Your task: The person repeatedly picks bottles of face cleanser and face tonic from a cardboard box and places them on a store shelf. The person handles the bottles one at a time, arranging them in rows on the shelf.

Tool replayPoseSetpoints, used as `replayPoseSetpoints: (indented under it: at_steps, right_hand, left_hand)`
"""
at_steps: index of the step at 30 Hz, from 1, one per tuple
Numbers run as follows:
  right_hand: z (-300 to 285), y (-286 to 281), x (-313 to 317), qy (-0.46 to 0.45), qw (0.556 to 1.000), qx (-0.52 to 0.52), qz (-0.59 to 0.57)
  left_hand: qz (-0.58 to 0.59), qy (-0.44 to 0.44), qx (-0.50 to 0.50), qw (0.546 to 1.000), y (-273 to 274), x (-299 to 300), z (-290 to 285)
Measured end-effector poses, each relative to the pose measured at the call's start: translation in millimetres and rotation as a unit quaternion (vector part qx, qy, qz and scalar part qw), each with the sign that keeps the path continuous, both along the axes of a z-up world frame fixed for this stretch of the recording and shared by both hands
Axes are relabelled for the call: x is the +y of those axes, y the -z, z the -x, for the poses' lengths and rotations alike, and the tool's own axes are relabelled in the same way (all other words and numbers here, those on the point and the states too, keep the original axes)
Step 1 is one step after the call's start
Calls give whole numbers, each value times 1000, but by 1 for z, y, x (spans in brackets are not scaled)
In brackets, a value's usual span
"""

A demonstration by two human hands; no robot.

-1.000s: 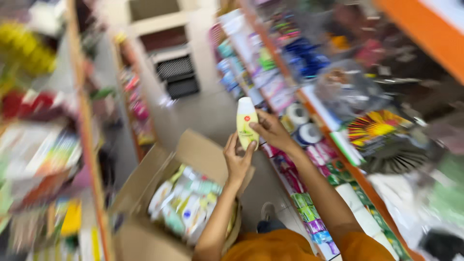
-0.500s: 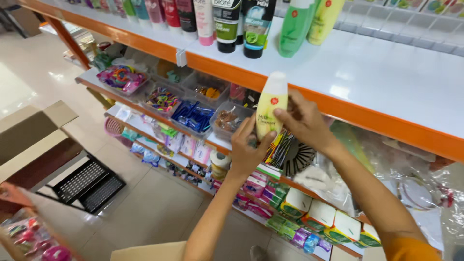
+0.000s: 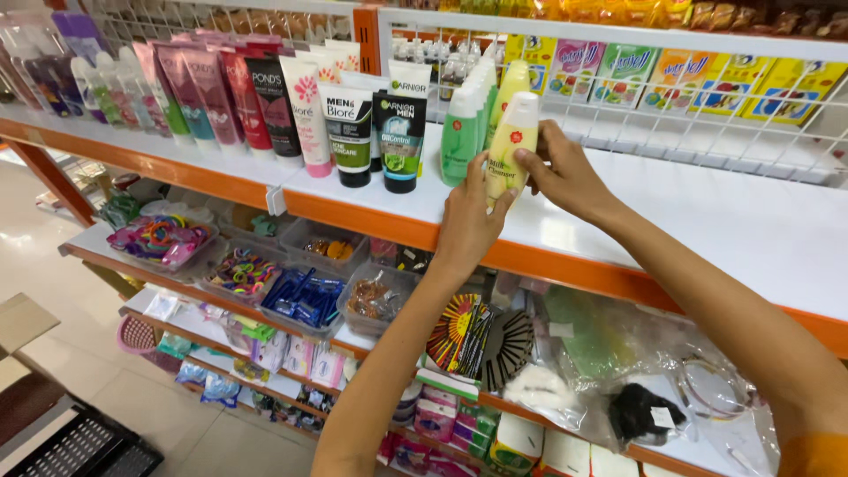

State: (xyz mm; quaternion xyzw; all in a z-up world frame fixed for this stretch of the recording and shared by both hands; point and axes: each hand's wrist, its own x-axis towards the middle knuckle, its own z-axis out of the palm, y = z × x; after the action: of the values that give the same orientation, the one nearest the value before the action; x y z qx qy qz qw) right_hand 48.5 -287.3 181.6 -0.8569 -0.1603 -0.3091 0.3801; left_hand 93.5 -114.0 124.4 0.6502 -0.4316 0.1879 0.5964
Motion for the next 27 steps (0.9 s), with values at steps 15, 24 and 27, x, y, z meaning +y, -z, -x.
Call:
replayPoseSetpoints:
  at_steps: [15,24,27]
  right_hand:
    - [-90,15,-50,106,994,20,28]
    - [-107,16,-52,95,995,3,28]
    - [-102,14,-48,95,995,10,31]
  left_hand:
    - [-248,-76,25,966,-2,-61,-45]
    - [-241,-79,-39,967,2,-68,-53]
    - [-251,-76,-27,965,4,-70,-54]
